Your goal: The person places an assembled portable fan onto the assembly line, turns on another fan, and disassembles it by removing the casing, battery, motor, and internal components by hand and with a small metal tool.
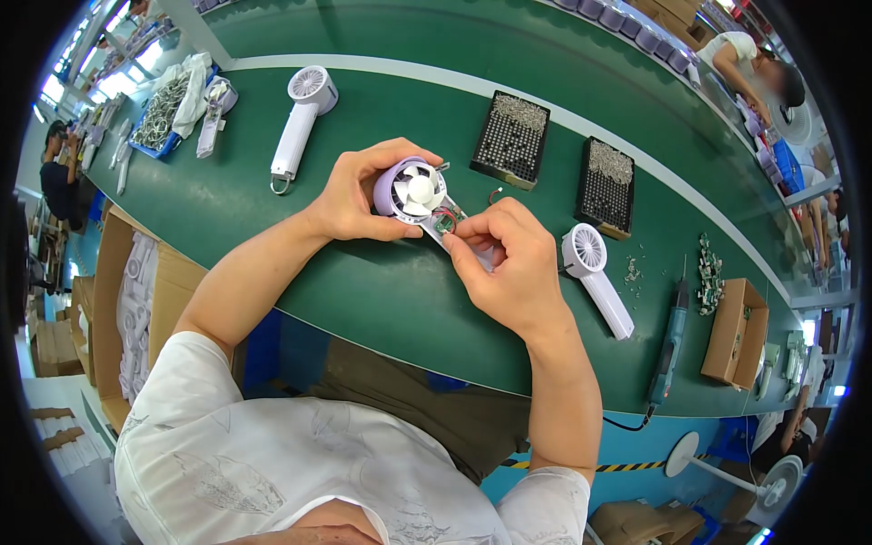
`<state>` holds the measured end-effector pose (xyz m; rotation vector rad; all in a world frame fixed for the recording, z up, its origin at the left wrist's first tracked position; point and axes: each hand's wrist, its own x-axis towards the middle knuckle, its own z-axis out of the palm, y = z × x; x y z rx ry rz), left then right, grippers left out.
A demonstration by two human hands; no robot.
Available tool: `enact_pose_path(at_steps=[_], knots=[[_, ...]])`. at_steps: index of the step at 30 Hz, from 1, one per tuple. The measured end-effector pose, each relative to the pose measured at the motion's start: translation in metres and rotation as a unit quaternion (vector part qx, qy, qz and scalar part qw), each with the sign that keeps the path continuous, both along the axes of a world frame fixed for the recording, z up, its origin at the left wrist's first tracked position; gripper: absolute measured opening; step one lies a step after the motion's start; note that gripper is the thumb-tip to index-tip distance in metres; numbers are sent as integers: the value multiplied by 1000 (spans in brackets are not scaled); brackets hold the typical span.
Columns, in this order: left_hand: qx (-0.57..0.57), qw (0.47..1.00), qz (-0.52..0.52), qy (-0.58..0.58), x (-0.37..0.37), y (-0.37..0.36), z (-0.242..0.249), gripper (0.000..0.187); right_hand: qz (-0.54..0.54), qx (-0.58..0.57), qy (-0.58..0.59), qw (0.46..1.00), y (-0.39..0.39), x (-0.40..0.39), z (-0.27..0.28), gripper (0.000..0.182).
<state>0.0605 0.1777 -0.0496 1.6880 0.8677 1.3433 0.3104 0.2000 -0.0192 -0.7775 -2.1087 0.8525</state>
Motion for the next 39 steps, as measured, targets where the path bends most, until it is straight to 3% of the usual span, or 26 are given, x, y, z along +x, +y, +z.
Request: enact_pose_path(at_steps=[12,17,27,29,39], knots=[[16,999,9,42,-2,0,2,68,39,1,15,999,-2,-3,-1,12],[24,998,22,57,-2,0,1,67,34,97,-22,994,-2,-1,-2,10],[28,998,17,49,-1,1,1,66,38,69,-32,996,-3,1,4,7],[33,998,20,47,-1,2,0,67,31,7,-3,999,-5,-1,4,8],[35,997,27,70,-2,1,2,67,-11,27,4,1000,-10,-8,2,11]])
